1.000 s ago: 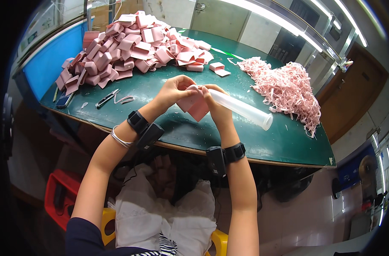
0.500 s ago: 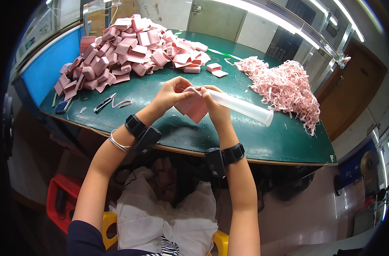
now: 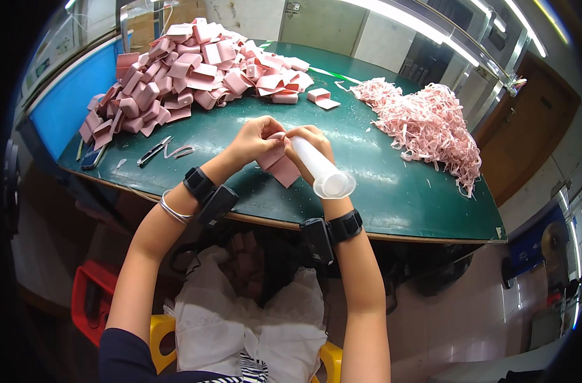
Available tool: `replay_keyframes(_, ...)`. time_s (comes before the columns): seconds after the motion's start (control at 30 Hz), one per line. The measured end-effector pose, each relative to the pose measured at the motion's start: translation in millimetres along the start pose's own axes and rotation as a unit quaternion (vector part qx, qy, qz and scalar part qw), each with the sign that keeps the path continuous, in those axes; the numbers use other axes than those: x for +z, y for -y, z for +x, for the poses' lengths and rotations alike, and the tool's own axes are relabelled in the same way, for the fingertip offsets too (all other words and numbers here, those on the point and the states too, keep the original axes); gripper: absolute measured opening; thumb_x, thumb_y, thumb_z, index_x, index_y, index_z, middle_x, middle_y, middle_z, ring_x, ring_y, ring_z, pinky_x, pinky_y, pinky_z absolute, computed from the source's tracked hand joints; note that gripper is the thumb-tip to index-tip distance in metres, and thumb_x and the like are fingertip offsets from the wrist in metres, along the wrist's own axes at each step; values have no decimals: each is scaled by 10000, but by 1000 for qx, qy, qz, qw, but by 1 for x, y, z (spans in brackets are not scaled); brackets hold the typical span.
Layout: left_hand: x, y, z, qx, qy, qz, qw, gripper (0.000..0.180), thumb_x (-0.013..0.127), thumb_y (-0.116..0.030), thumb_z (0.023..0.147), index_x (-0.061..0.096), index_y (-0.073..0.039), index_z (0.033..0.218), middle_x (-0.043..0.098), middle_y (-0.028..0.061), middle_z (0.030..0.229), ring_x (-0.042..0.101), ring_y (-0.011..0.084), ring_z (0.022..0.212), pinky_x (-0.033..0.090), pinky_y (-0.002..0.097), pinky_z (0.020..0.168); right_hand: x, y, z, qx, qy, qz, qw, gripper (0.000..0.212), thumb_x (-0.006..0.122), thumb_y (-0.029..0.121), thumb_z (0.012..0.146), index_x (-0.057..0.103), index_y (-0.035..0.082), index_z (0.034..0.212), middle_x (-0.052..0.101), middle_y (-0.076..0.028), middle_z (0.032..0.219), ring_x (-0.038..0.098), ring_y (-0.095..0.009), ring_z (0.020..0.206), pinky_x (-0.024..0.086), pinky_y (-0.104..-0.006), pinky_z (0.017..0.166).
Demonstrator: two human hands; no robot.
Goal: Forming pink paper packaging components by rolling them around a cylindrical plastic tool.
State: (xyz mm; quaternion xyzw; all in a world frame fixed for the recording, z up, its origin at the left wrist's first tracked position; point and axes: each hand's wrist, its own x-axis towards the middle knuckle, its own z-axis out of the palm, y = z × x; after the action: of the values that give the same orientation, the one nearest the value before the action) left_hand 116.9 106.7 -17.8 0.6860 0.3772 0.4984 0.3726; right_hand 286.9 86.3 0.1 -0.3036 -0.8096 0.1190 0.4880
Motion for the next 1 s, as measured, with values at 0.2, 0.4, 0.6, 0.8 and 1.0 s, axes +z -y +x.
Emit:
replay_keyframes(0.2, 3, -1, 2, -24, 6, -12, 1000, 137, 595, 12, 790, 547, 37, 916, 614, 70, 860, 581, 97, 808, 472, 220, 703, 3, -6, 1, -14, 8, -21, 1000, 115, 593, 102, 769, 613, 24, 851, 574, -140, 840, 568, -268, 785, 448, -323, 699)
replay_keyframes(0.4, 0, 1, 1, -2, -21, -43, 999, 132, 548, 69, 750, 574, 40, 876, 626, 97, 830, 595, 124, 774, 476, 239, 678, 3, -4, 4, -7, 39, 18, 999, 122, 587, 119, 790, 610, 20, 856, 593, -130, 916, 574, -233, 826, 447, -311, 722)
replay_keyframes(0.6, -1, 6, 9, 53, -69, 19, 996, 175, 491, 99, 728, 573, 33, 868, 630, 108, 828, 603, 149, 745, 474, 258, 671, 0, -12, 1, 80, 18, 173, 981, 127, 557, 137, 829, 606, 24, 857, 610, -90, 1003, 575, -199, 965, 457, -294, 781)
replay_keyframes(0.8, -25, 0, 3, -26, -205, 33, 978, 128, 542, 39, 795, 559, 11, 919, 622, 85, 854, 586, 131, 780, 460, 246, 706, -12, -10, 6, 65, -94, 377, 919, 127, 551, 145, 846, 588, 30, 886, 622, -97, 904, 592, -214, 966, 465, -268, 780)
replay_keyframes(1.0, -17, -9, -2, 5, -176, 2, 984, 136, 570, -1, 804, 550, 3, 938, 617, 80, 855, 575, 129, 789, 450, 240, 710, -12, -30, 2, 173, -72, 259, 948, 125, 608, 91, 815, 531, 42, 900, 615, -87, 830, 603, -161, 836, 463, -235, 742)
